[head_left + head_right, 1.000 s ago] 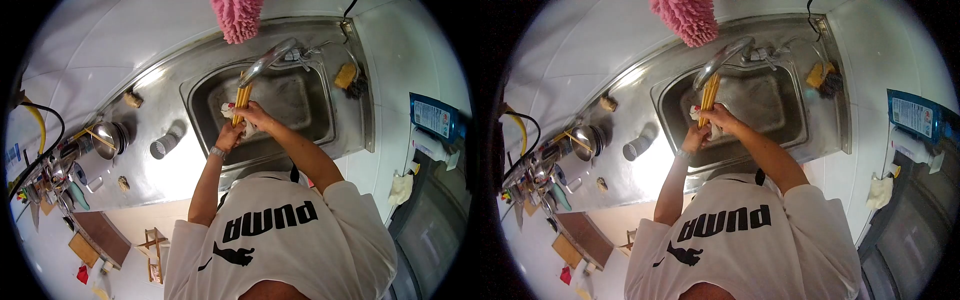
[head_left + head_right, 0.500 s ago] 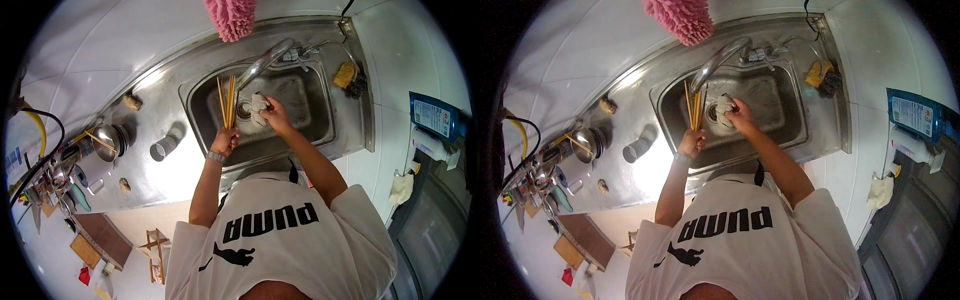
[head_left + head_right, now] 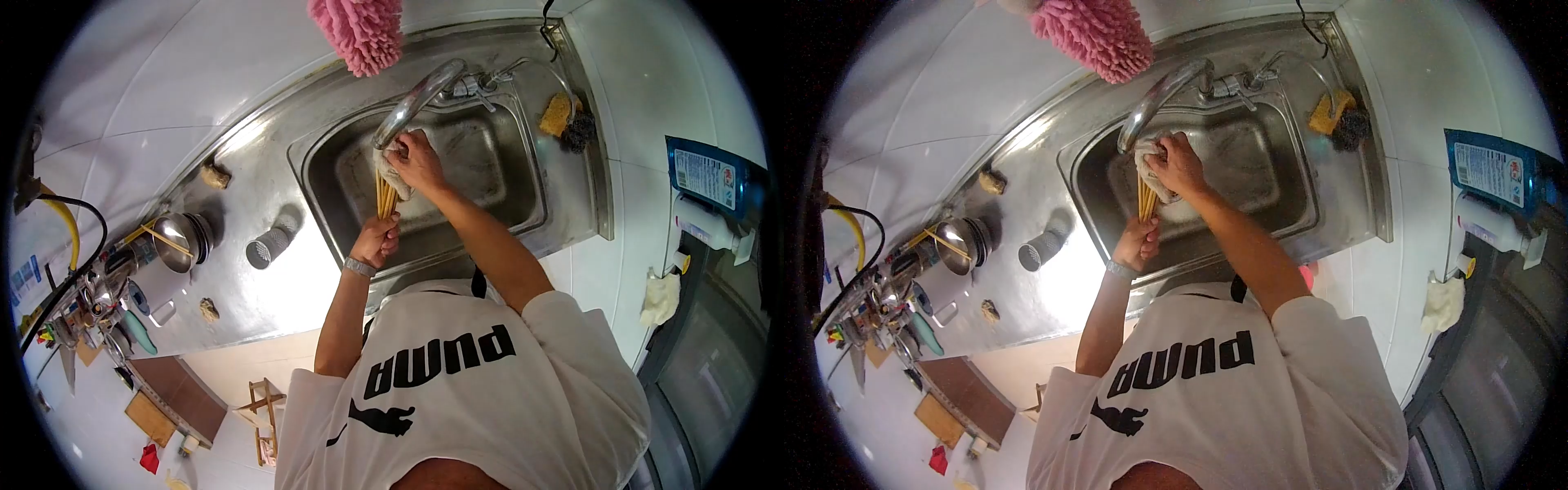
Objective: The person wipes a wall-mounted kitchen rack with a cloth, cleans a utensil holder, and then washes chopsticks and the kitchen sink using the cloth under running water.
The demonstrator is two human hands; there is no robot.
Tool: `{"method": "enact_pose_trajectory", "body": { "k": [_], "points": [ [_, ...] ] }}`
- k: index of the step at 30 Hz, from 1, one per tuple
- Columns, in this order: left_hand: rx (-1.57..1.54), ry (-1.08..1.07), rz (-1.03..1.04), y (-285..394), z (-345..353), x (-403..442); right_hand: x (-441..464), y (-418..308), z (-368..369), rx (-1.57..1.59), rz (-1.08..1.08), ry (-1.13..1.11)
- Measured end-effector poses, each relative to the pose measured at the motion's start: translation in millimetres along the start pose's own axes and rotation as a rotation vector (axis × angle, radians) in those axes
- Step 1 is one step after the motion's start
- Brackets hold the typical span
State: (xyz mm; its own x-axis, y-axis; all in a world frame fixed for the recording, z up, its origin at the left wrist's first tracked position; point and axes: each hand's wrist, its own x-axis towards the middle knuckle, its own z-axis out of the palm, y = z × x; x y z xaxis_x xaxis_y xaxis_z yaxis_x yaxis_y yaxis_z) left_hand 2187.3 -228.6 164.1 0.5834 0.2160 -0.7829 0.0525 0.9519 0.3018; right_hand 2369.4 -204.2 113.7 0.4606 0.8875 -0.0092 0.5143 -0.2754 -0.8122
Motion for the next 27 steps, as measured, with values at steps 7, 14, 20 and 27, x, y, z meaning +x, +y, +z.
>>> {"method": "enact_pose_trajectory", "body": {
  "k": [7,14,20,27],
  "points": [
    [0.155,0.15,0.088,9,-15,19,-43,-33,-7,0.042,-0.043,-0.358],
    [0.122,0.084,0.026,-4,8,-1,-4,4,11,0.05,0.119,-0.046],
    [0.063,0.142,0.025,-15,-19,15,-30,-10,-9,0.199,0.125,-0.349],
    [-0.032,0.051,0.062,-10,-10,5,-27,26,-15,0.5,0.213,-0.155]
  ]
}}
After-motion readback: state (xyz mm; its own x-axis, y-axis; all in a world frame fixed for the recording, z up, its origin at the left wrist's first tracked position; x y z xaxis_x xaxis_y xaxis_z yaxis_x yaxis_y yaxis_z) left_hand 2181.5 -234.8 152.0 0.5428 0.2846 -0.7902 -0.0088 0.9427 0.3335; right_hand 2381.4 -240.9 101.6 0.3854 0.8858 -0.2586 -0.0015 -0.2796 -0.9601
